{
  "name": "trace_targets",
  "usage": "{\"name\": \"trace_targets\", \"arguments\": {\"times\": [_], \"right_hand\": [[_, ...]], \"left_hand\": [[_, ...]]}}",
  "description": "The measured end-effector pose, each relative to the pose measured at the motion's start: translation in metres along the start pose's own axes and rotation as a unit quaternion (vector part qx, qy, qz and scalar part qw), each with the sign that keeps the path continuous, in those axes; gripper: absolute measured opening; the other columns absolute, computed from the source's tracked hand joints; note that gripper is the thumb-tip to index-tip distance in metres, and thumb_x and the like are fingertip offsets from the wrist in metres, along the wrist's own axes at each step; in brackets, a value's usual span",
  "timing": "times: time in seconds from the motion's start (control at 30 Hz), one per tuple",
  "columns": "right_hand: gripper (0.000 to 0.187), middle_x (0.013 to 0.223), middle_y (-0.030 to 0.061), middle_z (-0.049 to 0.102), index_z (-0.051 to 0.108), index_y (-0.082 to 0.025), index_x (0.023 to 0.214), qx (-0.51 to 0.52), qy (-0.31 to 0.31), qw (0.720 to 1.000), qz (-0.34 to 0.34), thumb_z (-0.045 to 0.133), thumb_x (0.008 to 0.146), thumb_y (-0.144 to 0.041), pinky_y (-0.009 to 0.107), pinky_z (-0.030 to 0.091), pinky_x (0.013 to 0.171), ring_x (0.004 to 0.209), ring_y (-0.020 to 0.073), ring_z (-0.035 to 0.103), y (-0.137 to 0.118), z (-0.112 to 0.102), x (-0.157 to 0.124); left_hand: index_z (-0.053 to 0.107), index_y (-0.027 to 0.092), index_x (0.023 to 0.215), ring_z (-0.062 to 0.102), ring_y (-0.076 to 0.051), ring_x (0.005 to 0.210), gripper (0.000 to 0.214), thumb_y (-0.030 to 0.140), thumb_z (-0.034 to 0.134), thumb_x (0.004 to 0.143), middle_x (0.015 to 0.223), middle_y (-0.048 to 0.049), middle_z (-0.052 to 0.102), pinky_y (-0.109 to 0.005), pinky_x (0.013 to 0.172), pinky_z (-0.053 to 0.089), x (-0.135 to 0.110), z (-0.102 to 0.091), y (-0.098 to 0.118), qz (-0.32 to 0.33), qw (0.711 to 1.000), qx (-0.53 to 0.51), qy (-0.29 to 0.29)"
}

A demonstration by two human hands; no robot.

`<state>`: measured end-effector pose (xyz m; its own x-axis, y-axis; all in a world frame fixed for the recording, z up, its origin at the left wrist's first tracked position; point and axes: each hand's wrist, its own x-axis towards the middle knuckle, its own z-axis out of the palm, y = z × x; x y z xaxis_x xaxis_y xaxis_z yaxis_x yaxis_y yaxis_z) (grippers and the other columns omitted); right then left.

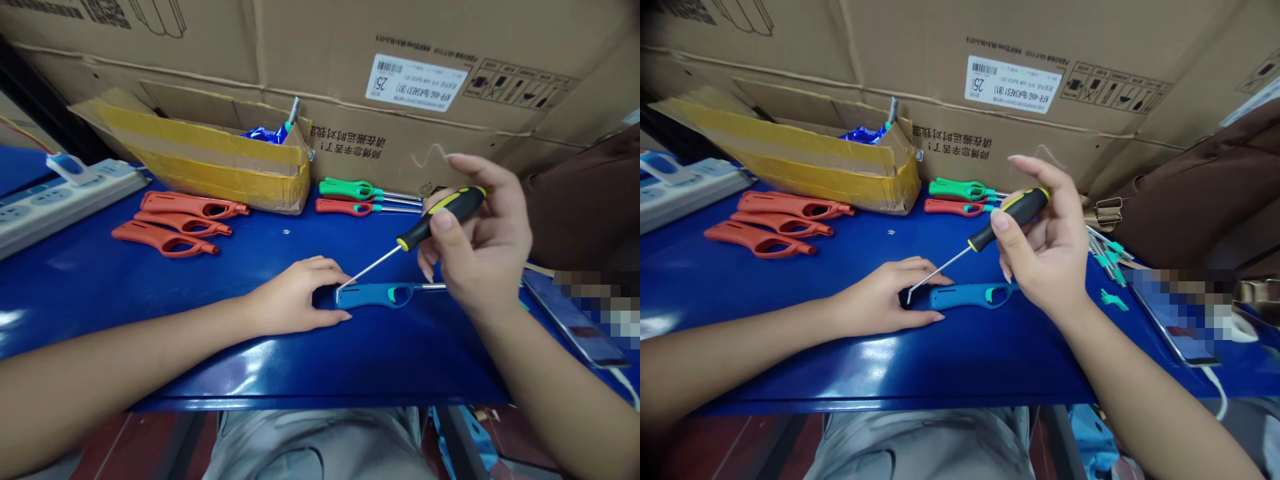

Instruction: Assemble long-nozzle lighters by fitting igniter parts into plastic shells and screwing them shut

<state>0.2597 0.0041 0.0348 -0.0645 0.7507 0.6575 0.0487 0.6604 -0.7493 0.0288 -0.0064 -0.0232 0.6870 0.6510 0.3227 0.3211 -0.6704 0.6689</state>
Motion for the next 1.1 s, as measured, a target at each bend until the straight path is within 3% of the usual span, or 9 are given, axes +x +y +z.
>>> {"name": "trace_targets", "arguments": {"times": [0.23, 0.4, 0.67, 1.1], "right_hand": [[0.051, 0.093, -0.0014, 0.065, 0.062, -0.036, 0.120, -0.046, -0.004, 0.998, -0.054, 0.087, 0.076, -0.035, 0.021, 0.045, 0.027, 0.042, 0.0070, 0.052, -0.002, 0.003, -0.003], [0.036, 0.085, -0.0013, 0.065, 0.063, -0.035, 0.118, -0.056, -0.018, 0.997, -0.053, 0.079, 0.086, -0.037, 0.022, 0.050, 0.030, 0.043, 0.0089, 0.057, 0.006, -0.001, -0.002], [0.037, 0.087, -0.0008, 0.067, 0.061, -0.038, 0.126, -0.077, -0.041, 0.995, -0.051, 0.073, 0.091, -0.036, 0.026, 0.053, 0.037, 0.046, 0.0112, 0.062, 0.017, -0.003, -0.004], [0.030, 0.092, -0.0013, 0.067, 0.063, -0.039, 0.120, -0.068, 0.005, 0.998, 0.008, 0.071, 0.092, -0.038, 0.029, 0.058, 0.041, 0.048, 0.0106, 0.061, 0.034, -0.009, 0.000]], "left_hand": [[0.071, 0.014, 0.120, 0.066, -0.021, 0.104, 0.040, 0.030, 0.079, 0.085, 0.110, -0.0081, 0.070, -0.034, 0.096, 0.050, -0.001, 0.000, -0.002, -0.002, 1.000, 0.005, -0.003], [0.071, 0.014, 0.118, 0.067, -0.020, 0.101, 0.033, 0.026, 0.076, 0.087, 0.107, -0.0073, 0.071, -0.033, 0.094, 0.051, -0.001, -0.001, 0.000, 0.002, 1.000, -0.001, 0.003], [0.072, 0.013, 0.117, 0.068, -0.020, 0.101, 0.034, 0.026, 0.077, 0.086, 0.108, -0.0084, 0.071, -0.033, 0.094, 0.053, -0.001, 0.000, -0.001, 0.009, 1.000, -0.007, 0.008], [0.079, 0.013, 0.097, 0.070, -0.014, 0.084, 0.010, 0.015, 0.070, 0.092, 0.092, -0.0076, 0.074, -0.023, 0.079, 0.056, 0.001, -0.001, 0.006, 0.061, 0.988, -0.061, 0.131]]}}
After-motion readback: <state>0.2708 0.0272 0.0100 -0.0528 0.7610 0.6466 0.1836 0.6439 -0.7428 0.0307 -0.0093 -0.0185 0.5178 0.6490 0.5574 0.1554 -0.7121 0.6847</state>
